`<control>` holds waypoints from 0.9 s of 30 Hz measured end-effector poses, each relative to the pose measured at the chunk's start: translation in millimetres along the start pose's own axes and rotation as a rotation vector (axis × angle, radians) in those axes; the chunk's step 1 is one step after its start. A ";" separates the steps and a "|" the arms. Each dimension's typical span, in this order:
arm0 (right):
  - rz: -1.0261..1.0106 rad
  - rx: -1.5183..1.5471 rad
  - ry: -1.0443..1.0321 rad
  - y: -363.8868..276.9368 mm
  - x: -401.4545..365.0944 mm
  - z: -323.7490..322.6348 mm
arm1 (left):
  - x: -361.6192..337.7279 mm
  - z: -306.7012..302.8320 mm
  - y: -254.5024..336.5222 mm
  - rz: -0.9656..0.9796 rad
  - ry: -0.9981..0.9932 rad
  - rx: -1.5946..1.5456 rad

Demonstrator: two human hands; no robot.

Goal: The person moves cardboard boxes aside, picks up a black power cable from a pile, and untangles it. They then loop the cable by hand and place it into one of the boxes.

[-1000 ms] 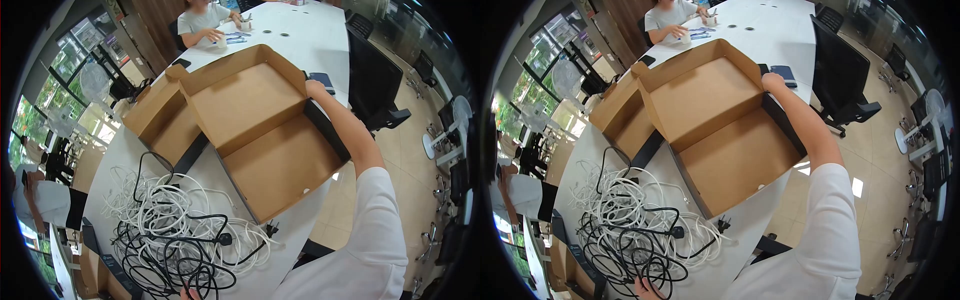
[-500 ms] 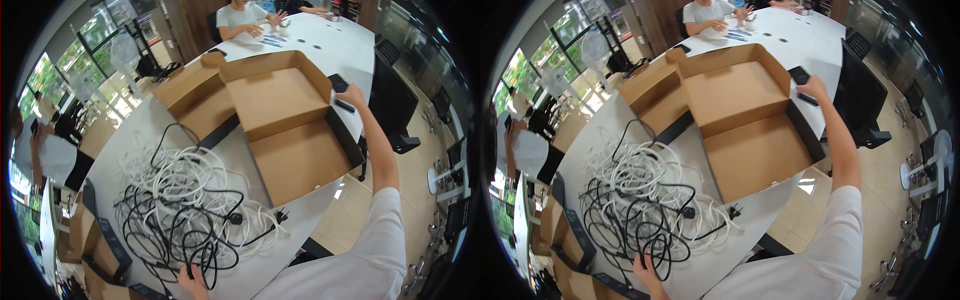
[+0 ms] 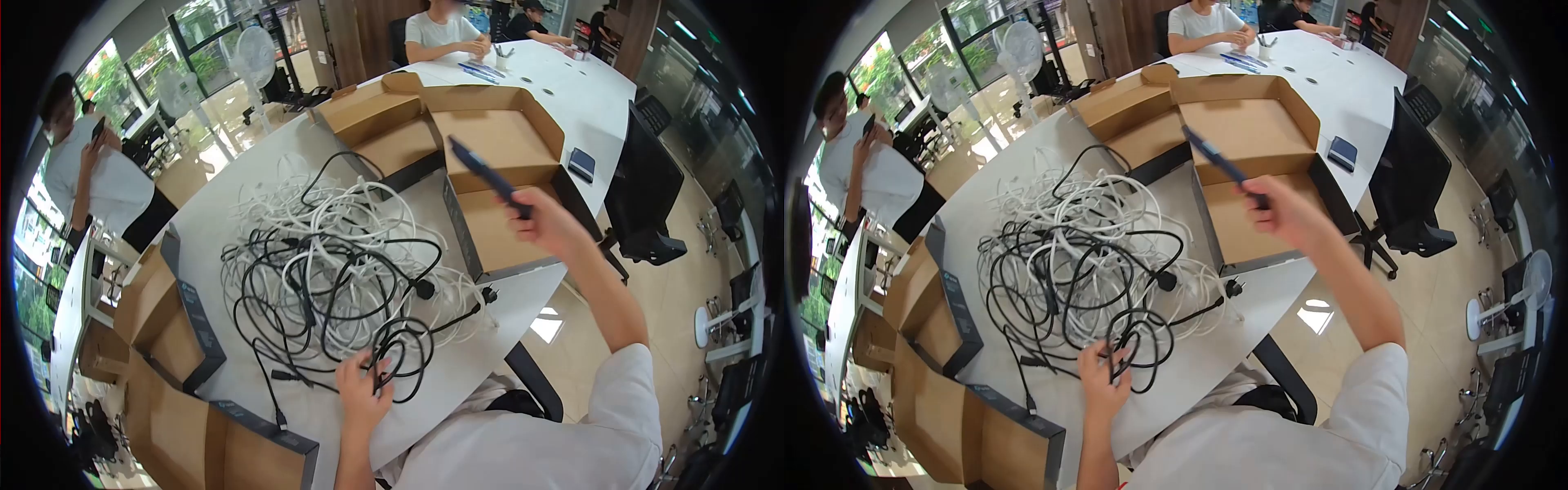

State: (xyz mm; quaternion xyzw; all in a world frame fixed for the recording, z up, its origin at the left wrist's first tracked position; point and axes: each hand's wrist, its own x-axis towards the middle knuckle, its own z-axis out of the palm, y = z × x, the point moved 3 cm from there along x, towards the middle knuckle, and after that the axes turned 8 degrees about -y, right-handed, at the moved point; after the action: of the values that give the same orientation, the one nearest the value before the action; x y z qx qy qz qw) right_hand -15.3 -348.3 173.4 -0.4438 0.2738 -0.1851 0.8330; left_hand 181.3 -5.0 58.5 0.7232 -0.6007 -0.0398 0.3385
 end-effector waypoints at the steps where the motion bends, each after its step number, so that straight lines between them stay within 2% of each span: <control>1: 0.065 0.043 -0.056 13.7 11.9 18.8 | 3.7 -1.3 6.5 0.011 -0.069 0.045; 3: 0.131 0.066 -0.057 38.2 39.7 43.3 | 16.1 -4.6 18.9 0.031 -0.208 0.130; 7: 0.297 0.123 0.032 66.3 80.3 62.8 | 13.5 -1.7 16.2 0.033 -0.250 0.204; 9: 0.268 0.068 0.090 73.1 96.5 59.0 | 10.4 -1.1 14.6 0.000 -0.264 0.199; 10: 0.247 0.049 0.120 73.8 99.5 59.3 | 8.5 1.5 12.1 -0.005 -0.178 0.212; 11: 0.224 0.030 0.153 72.5 100.3 59.8 | 8.8 2.4 9.7 -0.017 -0.178 0.219; 14: 0.244 0.018 0.134 66.3 106.9 55.3 | 19.2 -0.4 7.7 -0.010 -0.122 0.263; 17: 0.204 -0.024 0.134 65.8 101.0 58.4 | 23.6 1.6 3.0 -0.095 -0.241 0.323; 22: 0.157 -0.016 0.164 67.2 83.2 70.9 | 15.1 -0.1 3.2 -0.120 -0.040 0.384; 27: 0.180 -0.094 0.198 82.8 84.2 71.5 | -5.3 -15.6 -2.4 -0.252 0.028 0.456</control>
State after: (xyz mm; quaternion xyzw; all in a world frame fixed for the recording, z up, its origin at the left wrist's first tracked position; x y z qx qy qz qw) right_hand 100.2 -304.6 111.9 -0.4356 0.4019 -0.1393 0.7933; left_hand 189.1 6.8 67.3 0.8504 -0.4945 0.0644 0.1674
